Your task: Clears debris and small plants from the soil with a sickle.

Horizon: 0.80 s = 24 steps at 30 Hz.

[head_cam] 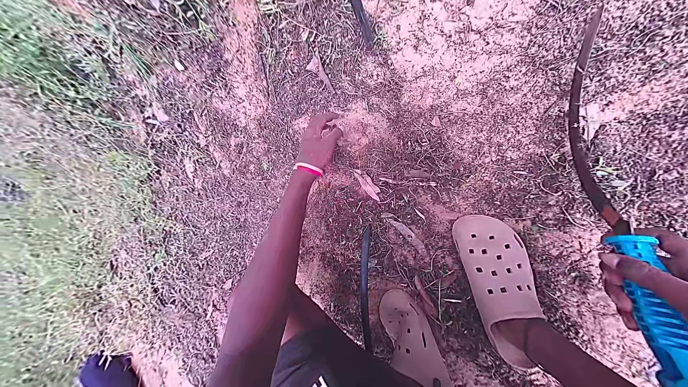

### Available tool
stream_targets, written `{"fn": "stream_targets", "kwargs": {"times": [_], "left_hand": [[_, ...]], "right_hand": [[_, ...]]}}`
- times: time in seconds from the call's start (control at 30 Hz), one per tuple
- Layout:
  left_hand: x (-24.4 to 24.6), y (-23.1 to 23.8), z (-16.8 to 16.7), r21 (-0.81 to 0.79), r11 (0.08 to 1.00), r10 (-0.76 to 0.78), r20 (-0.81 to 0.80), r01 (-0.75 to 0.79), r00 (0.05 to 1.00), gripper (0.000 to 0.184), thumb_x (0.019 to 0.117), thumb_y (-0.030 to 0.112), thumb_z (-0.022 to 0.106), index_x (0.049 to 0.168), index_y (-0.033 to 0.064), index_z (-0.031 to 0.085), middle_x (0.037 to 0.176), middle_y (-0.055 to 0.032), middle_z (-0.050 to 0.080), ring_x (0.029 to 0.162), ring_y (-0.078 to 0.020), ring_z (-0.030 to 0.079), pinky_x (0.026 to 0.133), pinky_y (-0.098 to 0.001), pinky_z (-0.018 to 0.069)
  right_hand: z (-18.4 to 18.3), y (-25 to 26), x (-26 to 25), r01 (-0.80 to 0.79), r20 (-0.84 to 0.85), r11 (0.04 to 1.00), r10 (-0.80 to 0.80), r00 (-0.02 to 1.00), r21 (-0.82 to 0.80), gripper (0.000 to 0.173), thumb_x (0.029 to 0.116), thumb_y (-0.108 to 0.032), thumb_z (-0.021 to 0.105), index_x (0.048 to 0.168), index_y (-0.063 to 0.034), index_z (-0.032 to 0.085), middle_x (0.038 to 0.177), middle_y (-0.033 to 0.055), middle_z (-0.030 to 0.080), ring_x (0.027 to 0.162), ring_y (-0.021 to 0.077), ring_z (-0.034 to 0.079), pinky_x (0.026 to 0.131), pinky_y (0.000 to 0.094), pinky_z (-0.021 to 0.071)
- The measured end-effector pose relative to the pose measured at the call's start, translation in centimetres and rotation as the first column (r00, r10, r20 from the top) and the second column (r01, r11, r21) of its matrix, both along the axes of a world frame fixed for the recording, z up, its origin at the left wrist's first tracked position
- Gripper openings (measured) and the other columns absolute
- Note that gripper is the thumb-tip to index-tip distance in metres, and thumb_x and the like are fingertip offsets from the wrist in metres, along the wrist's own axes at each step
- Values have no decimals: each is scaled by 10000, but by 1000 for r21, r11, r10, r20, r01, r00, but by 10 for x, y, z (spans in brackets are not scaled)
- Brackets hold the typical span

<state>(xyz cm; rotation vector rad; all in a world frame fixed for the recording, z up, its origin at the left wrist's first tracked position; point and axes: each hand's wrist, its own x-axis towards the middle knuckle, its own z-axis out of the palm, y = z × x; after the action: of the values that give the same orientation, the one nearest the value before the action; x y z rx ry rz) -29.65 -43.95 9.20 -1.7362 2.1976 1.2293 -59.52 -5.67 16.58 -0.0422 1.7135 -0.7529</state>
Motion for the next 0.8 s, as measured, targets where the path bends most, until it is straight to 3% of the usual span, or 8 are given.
{"fn": "stream_targets", "kwargs": {"times": [0.17, 0.37, 0.47, 0.53, 0.57, 0.6, 0.7, 0.8], "left_hand": [[1, -5, -45, -83, 987, 146, 94, -139, 985, 469, 1010, 229, 595, 1451, 73, 568, 1547, -226, 455, 1458, -416, 377, 1185, -620, 270], [-30, 57, -54, 39, 982, 184, -14, -184, 983, 569, 983, 240, 639, 1501, 45, 504, 1508, -248, 462, 1412, -435, 397, 1131, -642, 314], [-33, 73, -37, 194, 978, 106, -130, -80, 986, 470, 1021, 175, 600, 1459, 15, 540, 1492, -219, 507, 1389, -348, 470, 1149, -538, 367], [-33, 73, -27, 208, 971, 157, -191, -116, 969, 345, 1033, 128, 561, 1353, 24, 635, 1281, -163, 651, 1121, -231, 619, 961, -426, 494], [-33, 72, -27, 127, 970, 232, -213, -208, 949, 284, 1018, 105, 540, 1249, 23, 684, 1060, -115, 689, 885, -163, 619, 783, -357, 496], [-33, 68, -29, 39, 959, 283, -191, -281, 940, 264, 1016, 102, 551, 1239, 27, 671, 987, -113, 683, 822, -171, 621, 757, -376, 512], [-35, 49, -44, -139, 981, 148, 65, -138, 987, 559, 975, 184, 682, 1502, 152, 501, 1262, -173, 676, 1100, -340, 676, 959, -580, 518], [-42, 43, -59, -203, 973, 134, 121, -107, 984, 427, 1013, 226, 636, 1431, 145, 606, 1214, -170, 703, 1111, -340, 676, 989, -572, 505]], "right_hand": [[-1, 0, 0, 7, 2, 1000, -7, 1000, 6, 316, 977, -74, 478, 1280, -100, 393, 686, -58, 562, 480, 89, 603, 426, 271, 557], [-4, -2, 6, -7, 0, 1000, 7, 1000, 9, 315, 977, -87, 478, 1280, -90, 392, 695, -55, 566, 480, 94, 605, 428, 282, 564], [-5, -7, 9, 5, 8, 1000, -5, 1000, -2, 344, 978, -89, 475, 1309, -97, 383, 695, -55, 570, 478, 88, 603, 420, 277, 557], [-5, -10, 11, -1, -3, 1000, 1, 1000, -9, 357, 979, -87, 480, 1322, -97, 382, 697, -53, 569, 476, 86, 599, 415, 270, 549], [-7, -9, 13, -31, -41, 999, 30, 999, -12, 377, 966, -100, 497, 1326, -95, 385, 700, -51, 573, 479, 84, 603, 417, 270, 550], [-10, -7, 15, -98, -129, 995, 96, 987, -9, 419, 943, -135, 531, 1336, -82, 397, 712, -42, 575, 489, 81, 607, 426, 270, 549], [-19, -5, 23, -402, -545, 910, 387, 743, 99, 612, 913, -359, 545, 1388, 17, 463, 844, 171, 628, 619, 267, 616, 535, 482, 493], [-23, -27, 27, -527, -793, 844, 385, 473, 96, 582, 937, -350, 465, 1347, 62, 493, 852, 276, 636, 647, 420, 618, 543, 588, 452]]}}
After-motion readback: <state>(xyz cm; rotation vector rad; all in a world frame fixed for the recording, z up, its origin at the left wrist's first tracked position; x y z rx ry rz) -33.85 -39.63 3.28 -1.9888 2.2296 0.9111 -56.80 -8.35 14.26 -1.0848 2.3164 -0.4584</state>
